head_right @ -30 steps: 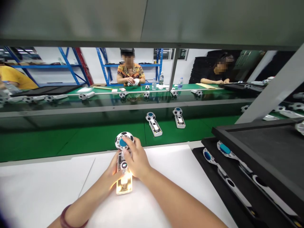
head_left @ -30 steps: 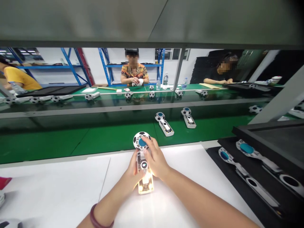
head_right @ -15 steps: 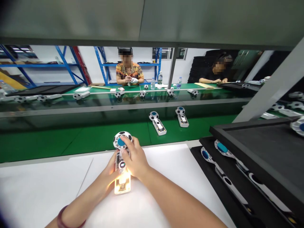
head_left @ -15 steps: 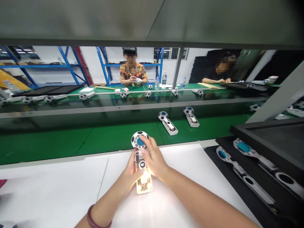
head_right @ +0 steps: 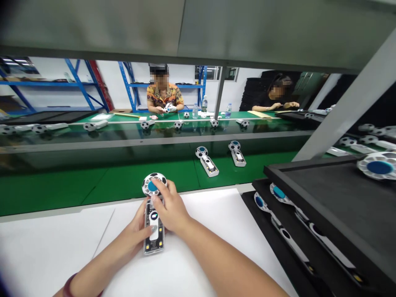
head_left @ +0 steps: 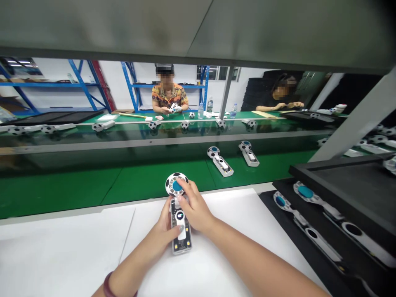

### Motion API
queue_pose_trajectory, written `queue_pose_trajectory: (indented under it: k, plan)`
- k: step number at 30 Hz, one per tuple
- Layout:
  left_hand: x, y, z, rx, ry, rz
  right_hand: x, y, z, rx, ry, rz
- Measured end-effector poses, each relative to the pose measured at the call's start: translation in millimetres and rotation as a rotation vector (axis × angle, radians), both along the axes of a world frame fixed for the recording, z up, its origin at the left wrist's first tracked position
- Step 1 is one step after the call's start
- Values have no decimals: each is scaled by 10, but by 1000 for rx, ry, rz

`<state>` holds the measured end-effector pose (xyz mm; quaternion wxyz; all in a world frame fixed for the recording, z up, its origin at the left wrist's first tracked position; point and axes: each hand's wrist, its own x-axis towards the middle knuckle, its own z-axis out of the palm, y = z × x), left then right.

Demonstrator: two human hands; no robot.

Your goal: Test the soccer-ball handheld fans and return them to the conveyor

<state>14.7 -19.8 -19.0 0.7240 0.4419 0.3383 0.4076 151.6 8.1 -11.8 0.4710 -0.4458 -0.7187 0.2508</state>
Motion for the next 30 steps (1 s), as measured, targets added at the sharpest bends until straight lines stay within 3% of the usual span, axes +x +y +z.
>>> queue_pose_trajectory:
  k: [4,11,14,20,26,30]
  plan:
    - [7,-13,28,-34,-25,9,9,14,-15,-12,58,1]
    - [2,-33,101,-69,-7,-36,35,82,-39,-292,409,97]
    - [-3,-32,90,-66,-5,-29,57,123,-38,-356,470,46]
    - [-15,-19,61,-60,-7,-29,99,176,-72,-392,551,30]
    - [-29,-62,50,-42,-10,-51,198,162,-85,-368,490,2]
    - [10,-163,162,-13,18,-25,313,125,-127,-364,517,-34]
